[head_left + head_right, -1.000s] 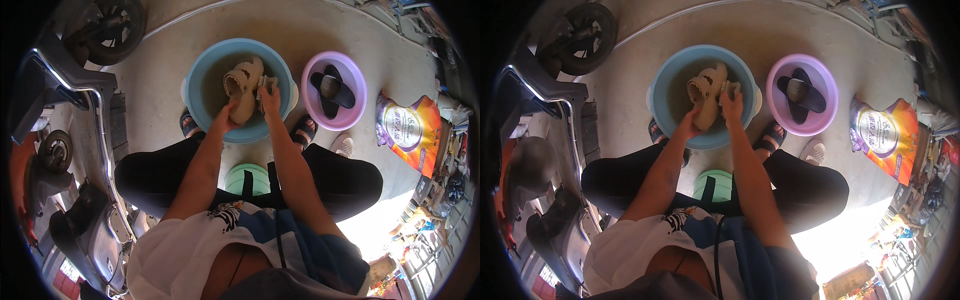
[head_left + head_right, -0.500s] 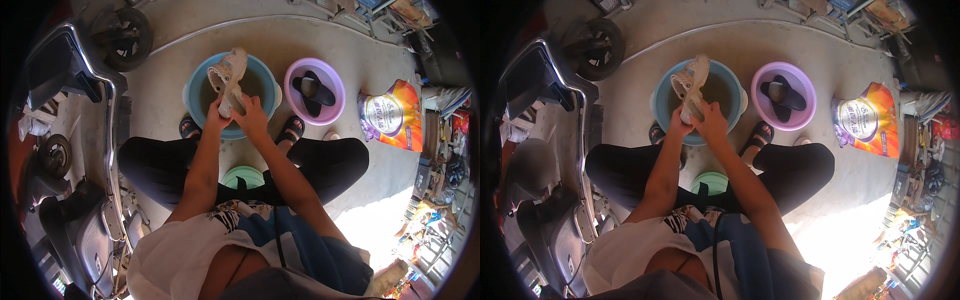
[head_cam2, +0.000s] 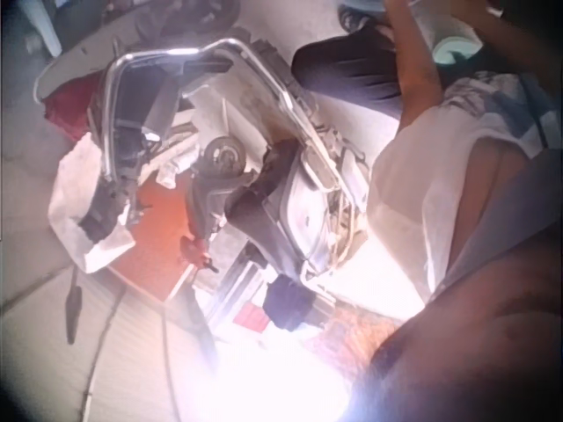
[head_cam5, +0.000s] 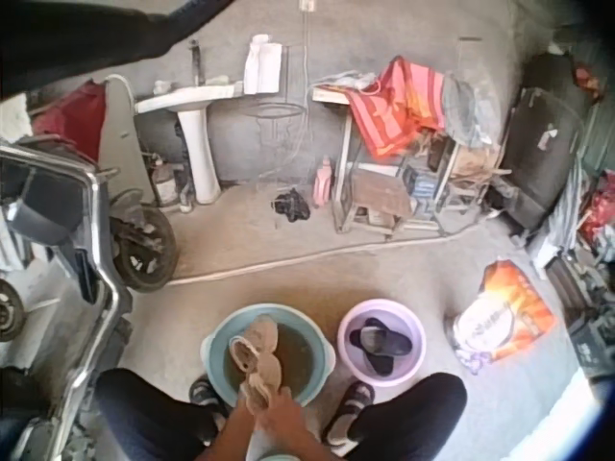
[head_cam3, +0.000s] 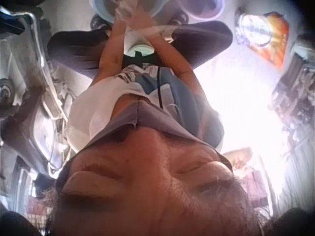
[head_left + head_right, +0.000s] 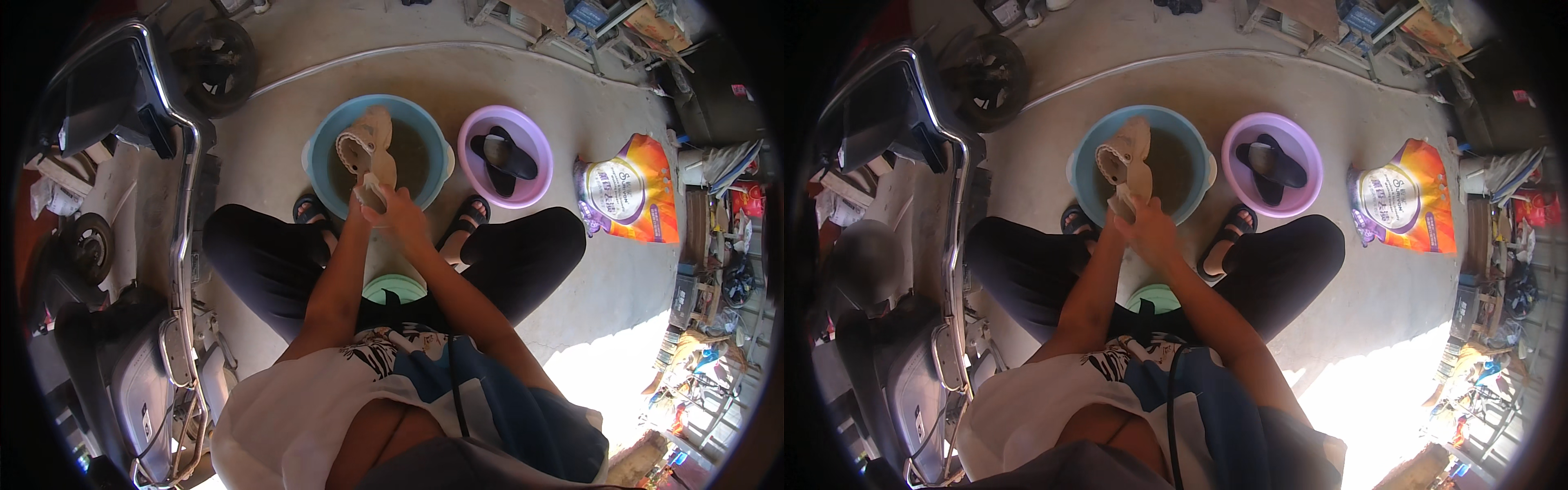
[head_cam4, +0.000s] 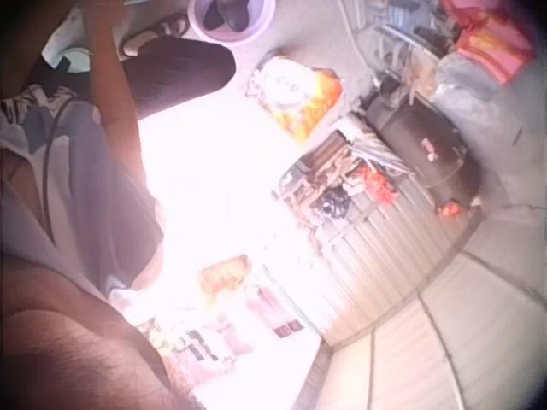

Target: The person cleans beige slippers and black sandals in plastic buckets using a handheld brush and a piece of soap.

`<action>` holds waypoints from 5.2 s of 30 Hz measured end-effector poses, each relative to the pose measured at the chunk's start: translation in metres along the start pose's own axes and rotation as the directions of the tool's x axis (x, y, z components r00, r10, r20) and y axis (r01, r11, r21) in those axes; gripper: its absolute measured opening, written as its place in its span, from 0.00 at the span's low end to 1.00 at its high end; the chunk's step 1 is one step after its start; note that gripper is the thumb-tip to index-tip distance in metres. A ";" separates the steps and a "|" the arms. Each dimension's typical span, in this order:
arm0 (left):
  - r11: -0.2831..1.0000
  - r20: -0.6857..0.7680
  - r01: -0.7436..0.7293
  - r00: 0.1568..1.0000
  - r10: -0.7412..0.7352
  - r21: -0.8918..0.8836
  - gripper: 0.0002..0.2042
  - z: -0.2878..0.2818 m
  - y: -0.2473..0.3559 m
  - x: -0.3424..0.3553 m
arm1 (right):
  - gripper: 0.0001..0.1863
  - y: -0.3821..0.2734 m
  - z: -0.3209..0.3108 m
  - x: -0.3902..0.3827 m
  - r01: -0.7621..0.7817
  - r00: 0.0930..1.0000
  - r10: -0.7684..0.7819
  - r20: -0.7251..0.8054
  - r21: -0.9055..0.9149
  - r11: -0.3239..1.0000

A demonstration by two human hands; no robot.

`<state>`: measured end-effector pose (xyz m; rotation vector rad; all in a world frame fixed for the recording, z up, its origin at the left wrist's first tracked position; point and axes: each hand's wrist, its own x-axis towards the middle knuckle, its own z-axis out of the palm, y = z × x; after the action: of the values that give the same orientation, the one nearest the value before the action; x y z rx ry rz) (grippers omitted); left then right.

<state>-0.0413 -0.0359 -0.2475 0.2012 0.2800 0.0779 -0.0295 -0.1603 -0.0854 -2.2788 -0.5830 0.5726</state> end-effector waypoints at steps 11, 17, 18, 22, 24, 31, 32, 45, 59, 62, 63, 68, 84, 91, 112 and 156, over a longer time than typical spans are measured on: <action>0.990 -0.007 0.096 0.995 -0.097 -0.100 0.18 0.063 0.008 0.002 | 0.31 -0.013 0.016 0.026 0.073 0.917 -0.082 -0.389 -0.038 0.997; 0.995 -0.149 -0.081 0.985 0.089 0.058 0.18 0.046 -0.010 0.007 | 0.33 -0.006 -0.007 0.038 -0.084 0.945 0.055 -0.322 -0.076 0.994; 0.998 -0.141 -0.021 0.990 0.028 0.051 0.17 0.034 -0.010 0.008 | 0.33 -0.003 -0.003 0.050 -0.087 0.940 0.058 -0.336 -0.073 0.993; 0.980 -0.179 0.185 0.969 -0.168 0.080 0.16 0.028 -0.017 0.010 | 0.33 0.023 -0.024 0.129 -0.128 0.881 0.077 -0.468 -0.079 0.989; 0.975 -0.281 0.207 0.943 -0.177 0.081 0.16 0.044 -0.023 0.008 | 0.34 0.028 -0.038 0.149 -0.211 0.861 0.140 -0.489 -0.093 0.973; 0.997 -0.305 0.033 0.951 -0.051 -0.064 0.16 0.015 -0.013 0.010 | 0.33 0.025 -0.002 0.043 -0.013 0.976 -0.002 -0.216 -0.066 0.998; 0.994 -0.323 0.026 0.944 -0.060 -0.111 0.16 0.016 -0.014 0.011 | 0.32 0.023 0.003 0.020 -0.032 0.978 0.013 -0.208 -0.088 0.996; 0.983 -0.365 0.157 0.924 -0.114 0.090 0.18 0.045 -0.031 0.003 | 0.35 0.054 -0.030 0.127 -0.009 0.912 0.008 -0.411 0.001 1.000; 0.984 -0.334 0.177 0.926 -0.174 -0.022 0.14 0.065 -0.038 -0.023 | 0.34 0.036 -0.057 0.158 -0.167 0.869 0.080 -0.489 -0.137 0.976; 0.989 -0.324 0.142 0.938 -0.119 0.046 0.16 0.055 -0.039 -0.030 | 0.34 0.031 -0.057 0.160 -0.133 0.919 0.075 -0.388 -0.126 0.983; 0.988 -0.318 0.132 0.943 -0.101 0.078 0.16 0.048 -0.037 -0.032 | 0.35 0.032 -0.049 0.147 -0.064 0.940 0.025 -0.340 -0.104 0.993; 0.986 -0.377 0.141 0.921 -0.096 0.094 0.18 0.029 -0.035 -0.034 | 0.34 0.045 -0.011 0.060 0.069 0.954 -0.048 -0.297 0.063 0.996; 0.984 -0.375 0.084 0.927 -0.018 0.159 0.18 0.057 -0.025 -0.039 | 0.34 0.051 -0.034 0.125 -0.015 0.971 0.039 -0.234 0.106 0.994; 0.988 -0.383 0.048 0.924 0.011 0.144 0.15 0.025 -0.028 -0.019 | 0.28 0.047 -0.003 0.006 0.099 0.965 -0.069 -0.252 0.110 0.989; 0.979 -0.017 0.092 0.995 -0.097 -0.183 0.25 0.082 0.000 -0.027 | 0.32 0.089 0.004 0.070 -0.164 0.940 0.302 -0.161 0.563 0.810; 0.929 -0.663 0.135 0.736 0.138 0.344 0.11 -0.030 -0.020 0.031 | 0.29 0.086 0.021 0.051 -0.287 0.945 0.328 0.015 0.519 0.805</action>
<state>-0.0190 -0.0462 -0.2885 0.5570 1.0439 0.0989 0.0207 -0.1775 -0.1727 -1.8686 0.0029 0.6983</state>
